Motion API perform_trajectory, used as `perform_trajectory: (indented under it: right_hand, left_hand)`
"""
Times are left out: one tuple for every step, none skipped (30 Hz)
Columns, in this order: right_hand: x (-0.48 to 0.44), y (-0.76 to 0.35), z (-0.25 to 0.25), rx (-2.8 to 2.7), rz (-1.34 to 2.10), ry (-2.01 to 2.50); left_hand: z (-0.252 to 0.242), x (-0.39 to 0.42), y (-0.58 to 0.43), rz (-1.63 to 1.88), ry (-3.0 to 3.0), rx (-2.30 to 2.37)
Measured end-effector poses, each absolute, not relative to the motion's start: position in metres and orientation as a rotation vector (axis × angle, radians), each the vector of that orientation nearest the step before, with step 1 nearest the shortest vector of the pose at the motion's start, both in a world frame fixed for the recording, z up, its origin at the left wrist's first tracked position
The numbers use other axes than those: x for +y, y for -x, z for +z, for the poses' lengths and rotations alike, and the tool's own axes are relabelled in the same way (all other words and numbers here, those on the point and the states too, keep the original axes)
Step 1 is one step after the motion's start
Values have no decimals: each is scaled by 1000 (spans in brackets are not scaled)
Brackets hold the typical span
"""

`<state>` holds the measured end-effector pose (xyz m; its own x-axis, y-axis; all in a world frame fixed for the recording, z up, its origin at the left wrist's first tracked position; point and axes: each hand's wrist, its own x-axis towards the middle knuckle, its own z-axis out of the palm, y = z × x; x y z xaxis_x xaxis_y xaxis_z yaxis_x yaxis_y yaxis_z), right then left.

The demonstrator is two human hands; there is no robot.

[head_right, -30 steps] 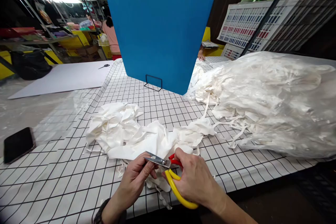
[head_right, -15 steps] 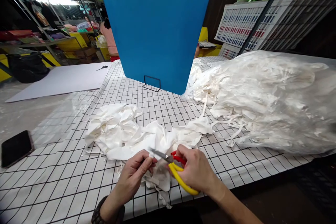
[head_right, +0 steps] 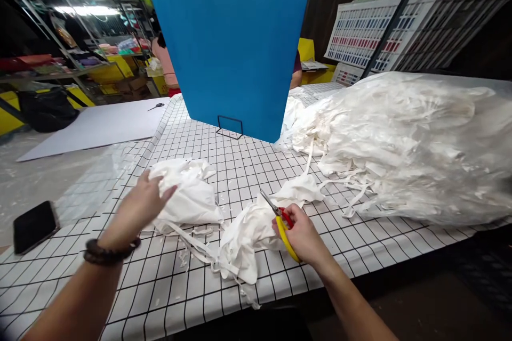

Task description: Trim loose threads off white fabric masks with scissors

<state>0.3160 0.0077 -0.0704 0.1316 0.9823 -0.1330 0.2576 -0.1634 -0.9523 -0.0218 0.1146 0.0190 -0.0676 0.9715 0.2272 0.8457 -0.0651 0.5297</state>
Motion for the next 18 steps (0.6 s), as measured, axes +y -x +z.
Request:
perform_trajectory:
  right_hand:
    - [8,-309,-69,-1248,1115,1558]
    - [8,-303,-68,-1263,1125,1560]
    - [8,-296,-67,-1288,1119,1576]
    - [8,-290,-66,-1319,1098,1604]
    - [9,-285,-65,-1355,1066,1635]
    - [9,-281,-64,-1395,1024,1664]
    - [9,-278,-64,-1437,976,1692]
    - [9,-278,-65,-1474,926,1720]
    - [9,-280,-66,-1501,876,1751]
    - [9,-283,-67,-1518,836,1780]
    - [10,-288,-70,-1518,813,1802]
    - [11,-294,-72,-1496,810,1812]
    - [12,-301,-75,-1454,827,1804]
    - [13,-306,-78,-1399,852,1780]
    - [15,-311,-80,-1338,874,1744]
    - [17,-313,-81,-1282,888,1707]
    - [19,-314,-82,-1239,892,1675]
    - [22,-312,-81,-1213,891,1646]
  left_hand:
    - [8,97,8,738,-2026,1944]
    - [-3,78,-7,671,-2075,1796]
    - [-14,61,-23,581,-2120,1578]
    - [-25,46,-38,502,-2136,1409]
    - [-35,36,-52,458,-2142,1321]
    - [-44,29,-62,445,-2144,1290]
    - [-51,27,-70,443,-2126,1291]
    - [-56,28,-75,447,-2103,1311]
    - [-59,32,-76,452,-2066,1329]
    - [-59,37,-75,454,-2010,1328]
    - [-58,43,-72,456,-1940,1312]
    - [-55,48,-68,465,-1860,1284]
    - [-52,52,-64,480,-1771,1245]
    - [-48,55,-60,500,-1669,1193]
    - [-45,57,-57,529,-1568,1136]
    - [-41,58,-56,566,-1480,1080]
    - [-38,58,-55,609,-1406,1031]
    - [-34,57,-54,654,-1351,994]
